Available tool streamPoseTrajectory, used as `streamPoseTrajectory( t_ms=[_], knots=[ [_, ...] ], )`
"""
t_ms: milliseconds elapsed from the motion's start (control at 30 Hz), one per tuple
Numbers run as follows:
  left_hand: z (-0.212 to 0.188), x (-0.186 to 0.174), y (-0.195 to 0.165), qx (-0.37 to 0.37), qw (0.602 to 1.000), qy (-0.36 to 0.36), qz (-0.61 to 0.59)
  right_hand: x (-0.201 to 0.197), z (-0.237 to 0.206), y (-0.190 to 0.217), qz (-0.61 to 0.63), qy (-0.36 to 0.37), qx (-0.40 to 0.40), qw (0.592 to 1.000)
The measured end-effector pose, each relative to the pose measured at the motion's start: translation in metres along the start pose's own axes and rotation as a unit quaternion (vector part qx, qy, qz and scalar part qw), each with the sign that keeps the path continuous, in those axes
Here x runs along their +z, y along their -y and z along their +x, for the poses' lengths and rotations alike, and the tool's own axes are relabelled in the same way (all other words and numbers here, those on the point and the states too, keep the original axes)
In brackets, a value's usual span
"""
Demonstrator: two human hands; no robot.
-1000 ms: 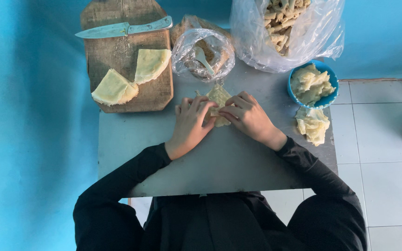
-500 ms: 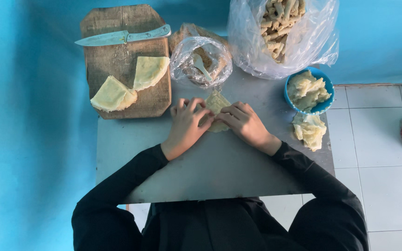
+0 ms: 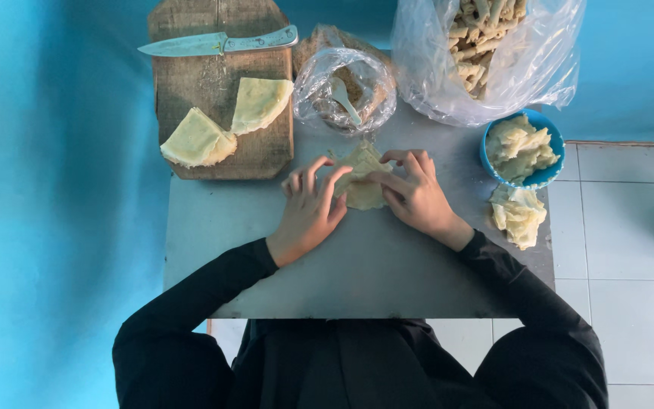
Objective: The person folds stuffed pastries at a metal work table. They hold a diamond-cut dough wrapper, spoon brown filling onto it from a plastic-covered bowl, fold the wrapper over the filling and pinch the edges closed, then place the finished pastry with others. They take new wrappers from a cutting board and finished pastries accumulate in a blue bowl and a plastic bag.
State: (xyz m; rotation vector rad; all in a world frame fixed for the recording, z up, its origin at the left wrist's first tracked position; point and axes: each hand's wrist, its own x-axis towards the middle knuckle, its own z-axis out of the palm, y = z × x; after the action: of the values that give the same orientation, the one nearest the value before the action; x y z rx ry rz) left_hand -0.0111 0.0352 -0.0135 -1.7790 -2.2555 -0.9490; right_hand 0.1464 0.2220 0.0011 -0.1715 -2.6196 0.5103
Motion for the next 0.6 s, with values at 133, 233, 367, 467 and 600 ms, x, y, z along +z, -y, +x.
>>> streamPoseTrajectory(
  t_ms=[133, 233, 367, 467, 600],
  knots=[
    [-0.001, -0.001, 0.002, 0.004, 0.999, 0.016, -0.031, 0.006, 0.006, -0.002, -0.024, -0.014, 0.04, 0.999],
    [0.0, -0.004, 0.004, 0.006, 0.998, 0.049, -0.039, 0.007, 0.008, -0.006, 0.034, -0.021, 0.061, 0.997],
    [0.002, -0.009, 0.008, 0.013, 0.996, 0.086, -0.026, 0.01, 0.008, -0.011, 0.015, -0.011, 0.045, 0.999],
    [0.001, -0.01, 0.011, 0.026, 0.997, 0.072, -0.015, 0.016, 0.01, -0.016, 0.024, -0.013, 0.052, 0.998],
    [0.0, -0.007, 0.014, 0.048, 0.997, 0.064, 0.016, 0.024, 0.018, -0.023, 0.057, -0.037, 0.066, 0.996]
  ],
)
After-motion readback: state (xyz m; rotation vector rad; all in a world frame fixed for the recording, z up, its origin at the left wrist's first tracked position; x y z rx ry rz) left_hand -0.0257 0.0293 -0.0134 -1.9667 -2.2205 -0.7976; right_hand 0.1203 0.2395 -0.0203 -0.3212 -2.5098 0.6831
